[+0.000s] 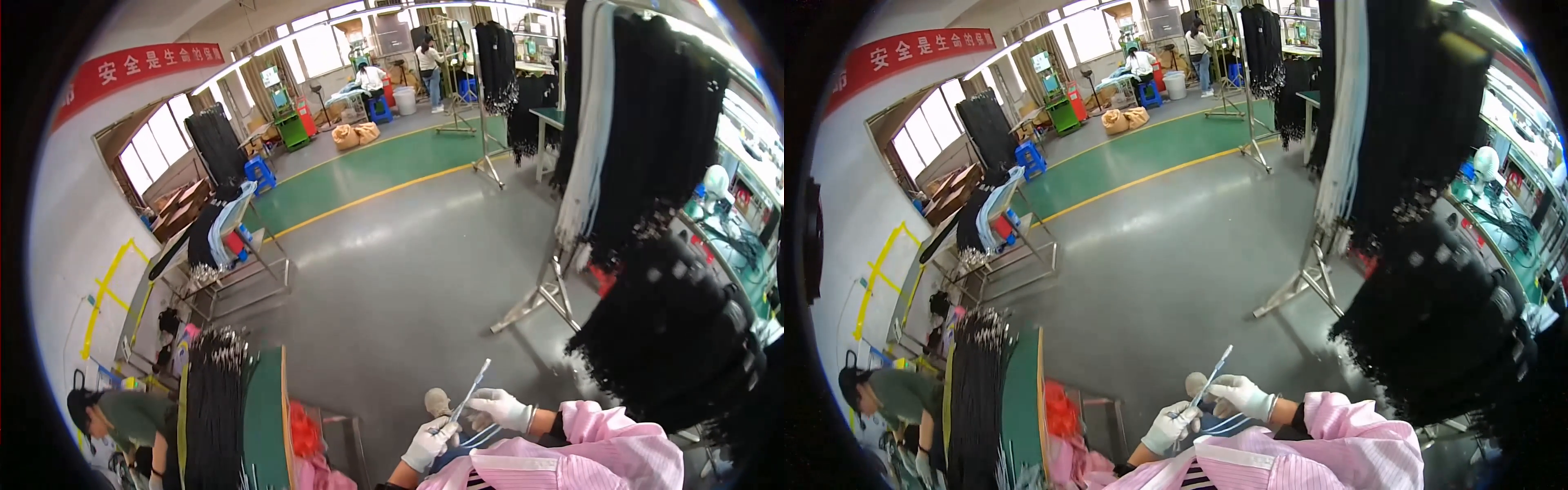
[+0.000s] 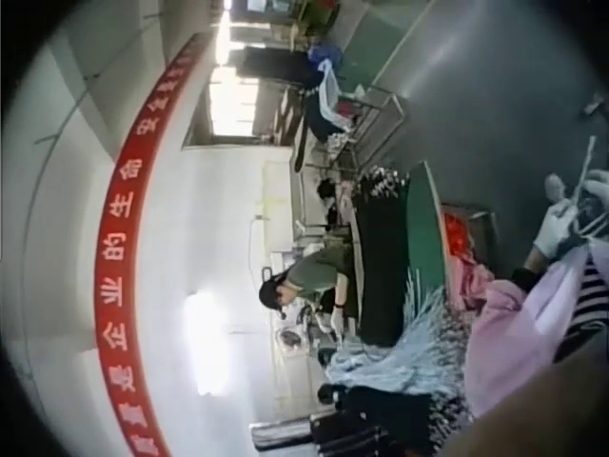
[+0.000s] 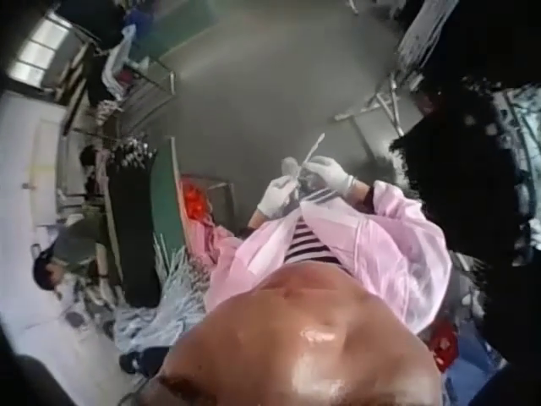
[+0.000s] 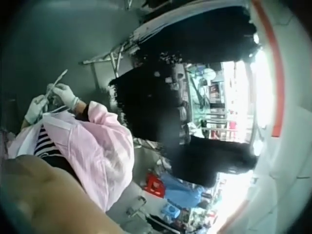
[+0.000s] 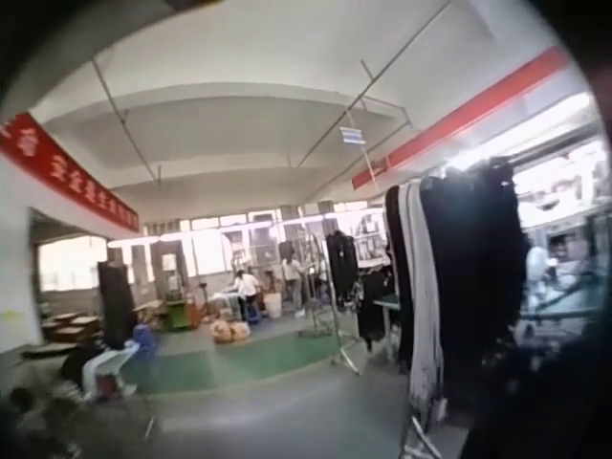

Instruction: Assembling and processing electronic cables at a manufacturing station.

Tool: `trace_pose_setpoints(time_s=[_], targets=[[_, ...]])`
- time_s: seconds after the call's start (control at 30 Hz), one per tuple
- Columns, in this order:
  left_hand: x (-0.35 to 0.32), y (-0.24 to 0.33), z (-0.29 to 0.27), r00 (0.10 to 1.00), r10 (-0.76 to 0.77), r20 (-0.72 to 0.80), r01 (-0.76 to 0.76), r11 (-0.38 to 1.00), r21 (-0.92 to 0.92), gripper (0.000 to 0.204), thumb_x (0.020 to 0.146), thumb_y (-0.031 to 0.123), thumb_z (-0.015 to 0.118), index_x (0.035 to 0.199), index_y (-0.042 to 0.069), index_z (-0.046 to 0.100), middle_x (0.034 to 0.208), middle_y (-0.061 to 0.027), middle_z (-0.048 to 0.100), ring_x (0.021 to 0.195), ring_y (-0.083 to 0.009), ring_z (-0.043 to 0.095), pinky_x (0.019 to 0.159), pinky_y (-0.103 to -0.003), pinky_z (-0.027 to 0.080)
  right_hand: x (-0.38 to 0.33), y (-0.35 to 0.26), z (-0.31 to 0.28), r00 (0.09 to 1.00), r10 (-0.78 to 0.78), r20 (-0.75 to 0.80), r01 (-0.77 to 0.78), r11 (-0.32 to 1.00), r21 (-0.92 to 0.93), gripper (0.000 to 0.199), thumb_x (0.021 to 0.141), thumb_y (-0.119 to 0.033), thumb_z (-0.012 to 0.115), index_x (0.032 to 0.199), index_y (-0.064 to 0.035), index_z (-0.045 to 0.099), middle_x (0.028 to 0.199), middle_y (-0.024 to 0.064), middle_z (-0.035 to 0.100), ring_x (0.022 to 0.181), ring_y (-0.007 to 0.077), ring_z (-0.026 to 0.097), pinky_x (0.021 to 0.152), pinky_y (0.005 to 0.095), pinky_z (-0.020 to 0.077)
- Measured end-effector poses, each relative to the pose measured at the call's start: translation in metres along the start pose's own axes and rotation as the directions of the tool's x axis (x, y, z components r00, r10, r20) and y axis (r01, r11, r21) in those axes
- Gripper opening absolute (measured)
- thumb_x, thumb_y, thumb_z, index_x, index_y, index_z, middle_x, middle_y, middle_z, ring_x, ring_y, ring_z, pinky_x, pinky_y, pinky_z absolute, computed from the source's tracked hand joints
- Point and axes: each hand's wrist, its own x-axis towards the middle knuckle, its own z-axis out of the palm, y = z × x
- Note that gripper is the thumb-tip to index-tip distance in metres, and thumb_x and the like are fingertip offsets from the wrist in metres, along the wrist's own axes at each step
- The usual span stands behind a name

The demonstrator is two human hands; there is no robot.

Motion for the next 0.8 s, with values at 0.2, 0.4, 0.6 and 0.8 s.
trace_pose_setpoints(time_s=[0.2, 0.4, 0.6, 0.8], targets=[[0.184, 0.088, -0.125, 0.982, 0.117, 0.151, -0.104, 0.991, -0.087, 0.024, 0.088, 0.031, 0.053, 0.086, 0.008, 0.062, 0.064, 0.0033, 0.054, 0.046, -0.0028, 0.038, 0.042, -0.020, 0.030, 0.179, -0.137, -0.031, 1.000, -0.020, 0.004, 0.020, 0.998, 0.060, 0.028, 0.089, -0.025, 0.051, 0.102, -0.0005, 0.055, 0.079, 0.0051, 0.057, 0.062, 0.0128, 0.055, 0.053, 0.0249, 0.0450], [0.351, 0.198, -0.226, 0.977, 0.088, 0.194, -0.083, 0.996, -0.031, 0.025, 0.088, 0.030, 0.053, 0.093, 0.006, 0.061, 0.067, 0.0023, 0.055, 0.046, -0.0037, 0.040, 0.042, -0.020, 0.031, 0.324, -0.256, -0.099, 0.996, -0.077, -0.052, 0.090, 0.948, 0.306, 0.023, 0.089, -0.021, 0.050, 0.099, -0.0013, 0.055, 0.075, 0.0044, 0.056, 0.061, 0.0125, 0.054, 0.054, 0.0260, 0.0461], [0.526, 0.278, -0.355, 0.971, -0.012, -0.237, -0.010, 0.996, -0.091, 0.020, 0.088, 0.021, 0.051, 0.092, 0.003, 0.059, 0.065, -0.0015, 0.056, 0.044, -0.0070, 0.044, 0.035, -0.021, 0.031, 0.452, -0.349, -0.207, 0.907, -0.099, -0.409, 0.251, 0.908, 0.336, 0.020, 0.089, -0.020, 0.050, 0.095, -0.0011, 0.055, 0.075, 0.0052, 0.057, 0.059, 0.0116, 0.055, 0.051, 0.0258, 0.0464], [0.670, 0.382, -0.489, 0.796, 0.045, -0.603, -0.348, 0.850, -0.395, 0.019, 0.088, 0.014, 0.044, 0.077, 0.001, 0.052, 0.060, -0.0064, 0.053, 0.044, -0.0101, 0.046, 0.037, -0.023, 0.035, 0.603, -0.505, -0.297, 0.741, -0.270, -0.614, 0.407, 0.909, 0.091, 0.019, 0.087, -0.022, 0.052, 0.086, -0.0032, 0.059, 0.066, 0.0034, 0.058, 0.047, 0.0094, 0.050, 0.044, 0.0230, 0.0427]])
